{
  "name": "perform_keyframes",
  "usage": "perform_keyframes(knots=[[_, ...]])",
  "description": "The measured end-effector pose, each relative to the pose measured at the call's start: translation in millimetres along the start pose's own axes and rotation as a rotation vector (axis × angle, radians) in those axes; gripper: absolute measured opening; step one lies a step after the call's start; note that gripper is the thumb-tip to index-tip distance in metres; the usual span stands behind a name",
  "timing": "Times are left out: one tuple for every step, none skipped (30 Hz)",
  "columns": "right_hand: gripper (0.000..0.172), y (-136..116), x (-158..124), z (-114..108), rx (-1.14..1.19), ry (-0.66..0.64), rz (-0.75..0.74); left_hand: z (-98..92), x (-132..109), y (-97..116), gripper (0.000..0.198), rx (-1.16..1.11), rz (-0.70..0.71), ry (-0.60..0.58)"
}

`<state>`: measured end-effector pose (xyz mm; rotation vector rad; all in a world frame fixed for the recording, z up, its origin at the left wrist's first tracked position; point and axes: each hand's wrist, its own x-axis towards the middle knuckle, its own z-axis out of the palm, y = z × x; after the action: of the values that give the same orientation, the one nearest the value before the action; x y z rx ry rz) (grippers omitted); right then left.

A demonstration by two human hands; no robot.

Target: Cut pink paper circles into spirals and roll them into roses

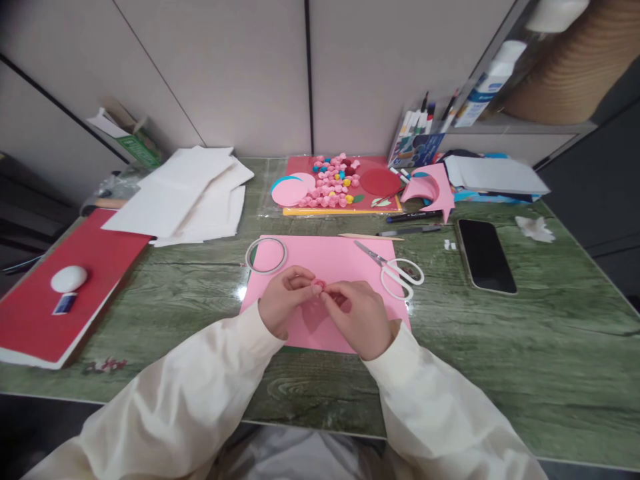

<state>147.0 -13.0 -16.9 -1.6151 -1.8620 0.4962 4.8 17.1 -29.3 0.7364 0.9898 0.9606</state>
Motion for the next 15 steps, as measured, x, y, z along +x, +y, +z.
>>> perform_keyframes(knots=[[0.013, 0.1, 0.0, -0.1, -0.022, 0.001, -0.016, -0.6, 0.4, -0.5, 0.03, 0.003, -0.002, -0.008], [0.013, 0.1, 0.0, -0.2, -0.04, -0.002, -0.028, -1.2, 0.9, -1.0, 0.029, 0.002, -0.004, -0.015], [0.013, 0.0, 0.0, -0.3, -0.053, -0.008, -0.034, -1.7, 1.3, -1.4, 0.029, -0.004, -0.007, -0.021], [0.012, -0.1, 0.1, -0.4, -0.058, -0.015, -0.036, -2.0, 1.6, -1.6, 0.029, -0.013, -0.01, -0.027], [0.012, -0.2, 0.3, -0.5, -0.057, -0.021, -0.033, -2.1, 1.9, -1.5, 0.029, -0.024, -0.013, -0.033], [0.013, -0.4, 0.4, -0.6, -0.054, -0.028, -0.028, -2.1, 2.1, -1.3, 0.029, -0.037, -0.017, -0.037], [0.013, -0.5, 0.4, -0.5, -0.049, -0.033, -0.024, -2.0, 2.2, -0.9, 0.029, -0.049, -0.023, -0.039], [0.013, -0.5, 0.5, -0.5, -0.045, -0.035, -0.023, -2.0, 2.3, -0.6, 0.029, -0.059, -0.03, -0.041], [0.013, -0.5, 0.5, -0.4, -0.043, -0.034, -0.024, -2.1, 2.3, -0.3, 0.029, -0.067, -0.037, -0.042], [0.013, -0.4, 0.5, -0.2, -0.042, -0.034, -0.027, -2.3, 2.3, -0.2, 0.029, -0.075, -0.043, -0.042], [0.013, -0.3, 0.4, 0.0, -0.042, -0.034, -0.032, -2.6, 2.4, -0.2, 0.029, -0.083, -0.05, -0.046], [0.012, -0.1, 0.2, 0.2, -0.043, -0.032, -0.038, -2.9, 2.4, -0.4, 0.03, -0.092, -0.059, -0.051], [0.012, 0.1, 0.0, 0.4, -0.044, -0.029, -0.044, -3.2, 2.5, -0.7, 0.03, -0.101, -0.068, -0.058], [0.011, 0.3, -0.2, 0.7, -0.047, -0.029, -0.05, -3.4, 2.5, -1.0, 0.03, -0.11, -0.076, -0.062], [0.011, 0.6, -0.4, 0.9, -0.049, -0.026, -0.055, -3.5, 2.5, -1.2, 0.03, -0.117, -0.086, -0.064]])
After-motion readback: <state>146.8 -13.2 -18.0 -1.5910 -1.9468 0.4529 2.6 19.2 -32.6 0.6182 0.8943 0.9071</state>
